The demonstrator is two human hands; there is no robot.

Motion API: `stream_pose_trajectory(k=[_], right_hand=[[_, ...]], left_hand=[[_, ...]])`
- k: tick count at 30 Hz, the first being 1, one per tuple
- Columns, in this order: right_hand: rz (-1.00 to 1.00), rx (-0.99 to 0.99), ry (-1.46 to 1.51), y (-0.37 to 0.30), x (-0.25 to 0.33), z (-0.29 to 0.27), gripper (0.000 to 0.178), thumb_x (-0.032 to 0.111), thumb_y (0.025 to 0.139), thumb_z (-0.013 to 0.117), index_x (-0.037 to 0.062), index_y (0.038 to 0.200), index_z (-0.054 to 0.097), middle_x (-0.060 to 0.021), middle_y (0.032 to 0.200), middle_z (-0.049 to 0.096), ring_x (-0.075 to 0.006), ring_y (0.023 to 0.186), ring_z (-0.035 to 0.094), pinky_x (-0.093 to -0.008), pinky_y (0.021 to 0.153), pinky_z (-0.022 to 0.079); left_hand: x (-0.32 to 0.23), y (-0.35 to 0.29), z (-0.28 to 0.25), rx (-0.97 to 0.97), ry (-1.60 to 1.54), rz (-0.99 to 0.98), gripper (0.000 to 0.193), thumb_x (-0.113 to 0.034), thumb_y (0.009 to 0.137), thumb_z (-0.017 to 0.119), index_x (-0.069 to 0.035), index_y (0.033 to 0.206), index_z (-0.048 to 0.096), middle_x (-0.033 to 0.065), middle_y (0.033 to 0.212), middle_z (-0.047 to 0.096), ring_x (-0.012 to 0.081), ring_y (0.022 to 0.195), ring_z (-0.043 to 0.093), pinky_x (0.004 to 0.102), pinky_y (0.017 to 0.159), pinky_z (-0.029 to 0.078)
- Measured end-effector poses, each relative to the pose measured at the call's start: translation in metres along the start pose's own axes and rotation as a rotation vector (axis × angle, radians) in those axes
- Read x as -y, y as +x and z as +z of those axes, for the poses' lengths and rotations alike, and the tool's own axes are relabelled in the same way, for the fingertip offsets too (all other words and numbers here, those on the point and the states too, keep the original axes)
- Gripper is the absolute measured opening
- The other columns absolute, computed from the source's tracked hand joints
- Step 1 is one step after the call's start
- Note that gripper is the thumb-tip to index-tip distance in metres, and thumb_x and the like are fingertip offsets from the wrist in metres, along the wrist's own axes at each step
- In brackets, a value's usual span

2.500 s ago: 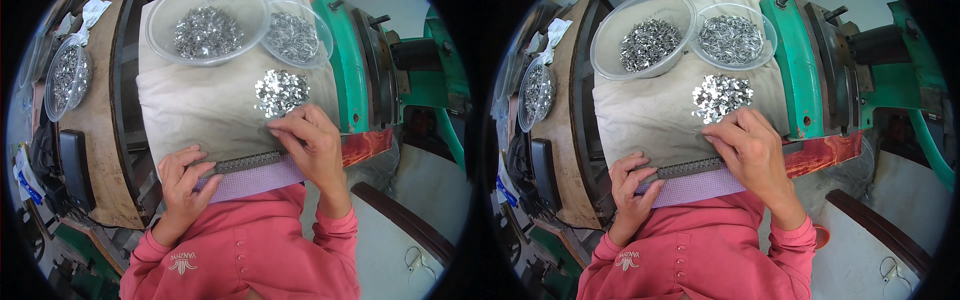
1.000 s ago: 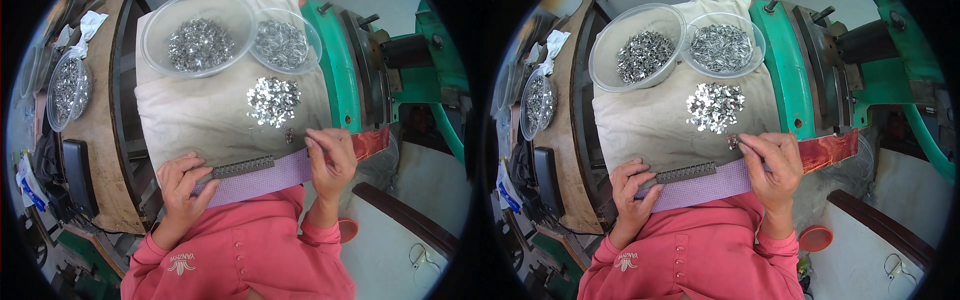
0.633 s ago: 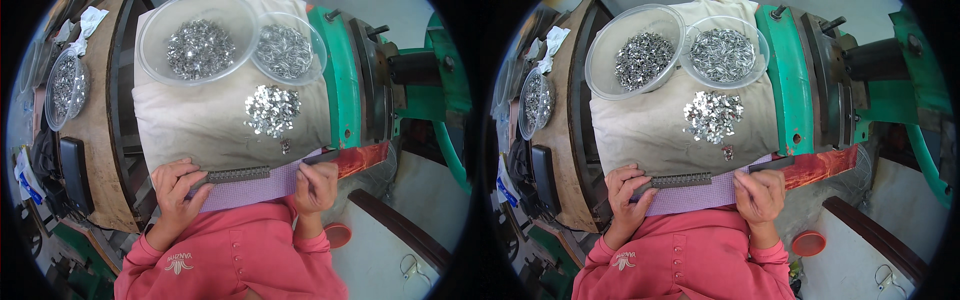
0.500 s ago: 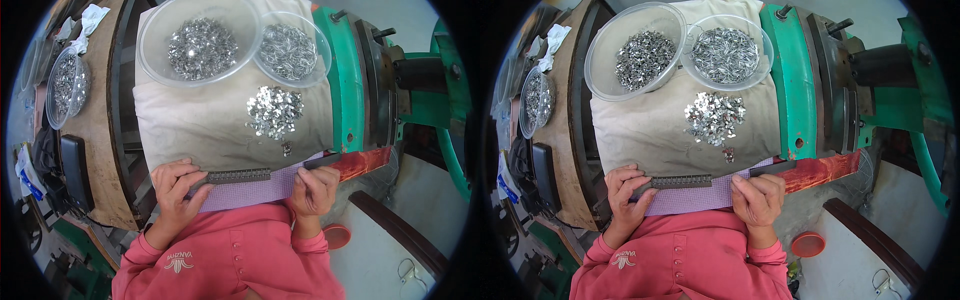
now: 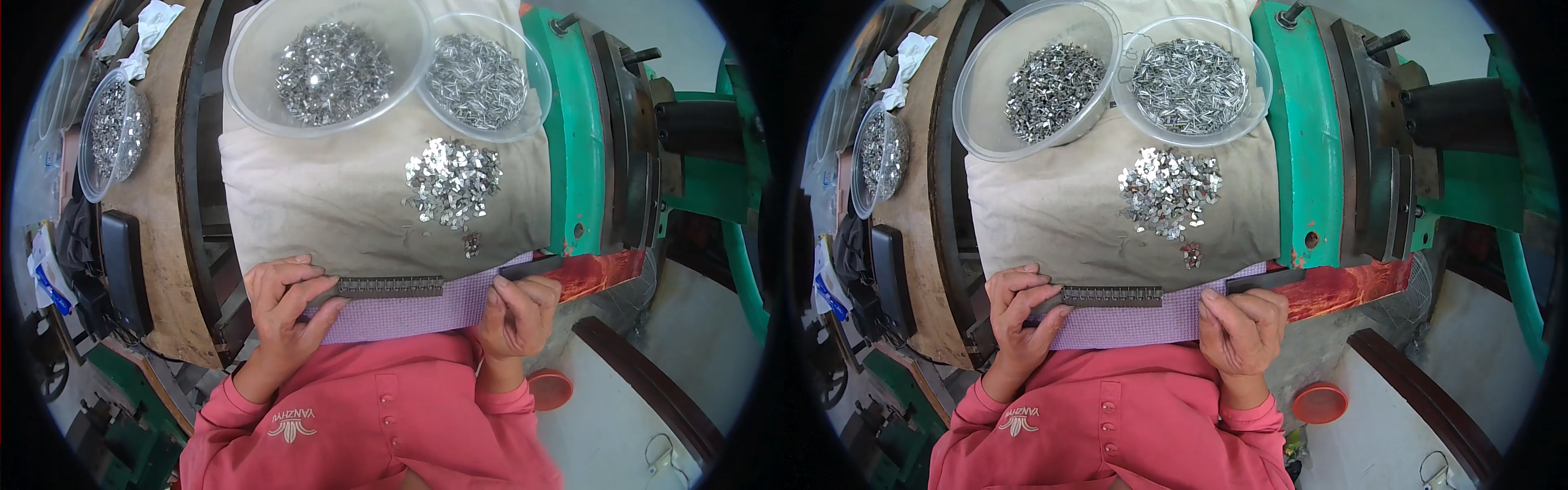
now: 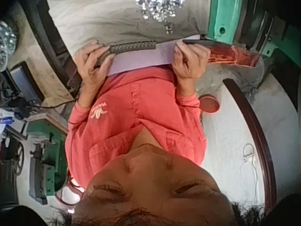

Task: The person places small silver metal pieces into a purple plastic grid tray. They then move the tray to a green manual press machine, operate the lever to press the contents, and return the tray to the table to continue adding more metal pieces.

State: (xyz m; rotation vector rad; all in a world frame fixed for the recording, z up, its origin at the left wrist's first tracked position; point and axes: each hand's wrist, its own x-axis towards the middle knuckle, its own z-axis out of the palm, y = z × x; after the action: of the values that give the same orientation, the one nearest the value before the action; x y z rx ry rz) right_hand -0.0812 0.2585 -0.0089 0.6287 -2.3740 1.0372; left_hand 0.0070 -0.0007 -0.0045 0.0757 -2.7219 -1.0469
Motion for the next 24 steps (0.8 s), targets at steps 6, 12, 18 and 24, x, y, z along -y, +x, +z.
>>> stream_pose_trajectory(k=[6, 12, 18, 24], right_hand=[[-0.005, 0.014, -0.009, 0.003, 0.001, 0.002, 0.029, 0.003, 0.072, 0.082, 0.01, 0.099, 0.076, -0.0024, 0.081, 0.058, -0.0222, 0.074, 0.055, -0.0329, 0.065, 0.045], [-0.008, 0.027, -0.021, 0.004, 0.001, 0.004, 0.028, 0.004, 0.072, 0.082, 0.0094, 0.099, 0.076, -0.0026, 0.081, 0.058, -0.0223, 0.074, 0.055, -0.0331, 0.065, 0.045], [-0.007, 0.025, -0.032, 0.006, 0.003, -0.003, 0.027, 0.005, 0.072, 0.082, 0.0089, 0.098, 0.076, -0.0029, 0.081, 0.058, -0.0222, 0.074, 0.054, -0.0336, 0.067, 0.045], [0.039, -0.021, -0.115, 0.002, -0.001, -0.024, 0.025, 0.0, 0.072, 0.08, 0.0062, 0.096, 0.075, -0.0043, 0.081, 0.058, -0.0233, 0.075, 0.054, -0.034, 0.069, 0.044]], left_hand=[[0.0, 0.001, 0.0, -0.002, 0.001, 0.016, 0.036, -0.011, 0.063, 0.085, -0.008, 0.097, 0.072, 0.0078, 0.101, 0.065, 0.0301, 0.104, 0.06, 0.0399, 0.091, 0.04], [-0.001, 0.002, -0.001, 0.008, -0.01, 0.016, 0.038, -0.011, 0.063, 0.085, -0.008, 0.098, 0.072, 0.0075, 0.102, 0.064, 0.0298, 0.104, 0.06, 0.0398, 0.091, 0.039], [-0.001, 0.003, 0.0, 0.008, -0.018, 0.025, 0.038, -0.009, 0.062, 0.085, -0.008, 0.098, 0.072, 0.0073, 0.102, 0.064, 0.0295, 0.104, 0.06, 0.0397, 0.09, 0.039], [-0.001, 0.002, -0.001, 0.006, -0.021, 0.019, 0.038, -0.01, 0.063, 0.086, -0.009, 0.098, 0.071, 0.0074, 0.103, 0.064, 0.0296, 0.104, 0.06, 0.0399, 0.091, 0.039]])
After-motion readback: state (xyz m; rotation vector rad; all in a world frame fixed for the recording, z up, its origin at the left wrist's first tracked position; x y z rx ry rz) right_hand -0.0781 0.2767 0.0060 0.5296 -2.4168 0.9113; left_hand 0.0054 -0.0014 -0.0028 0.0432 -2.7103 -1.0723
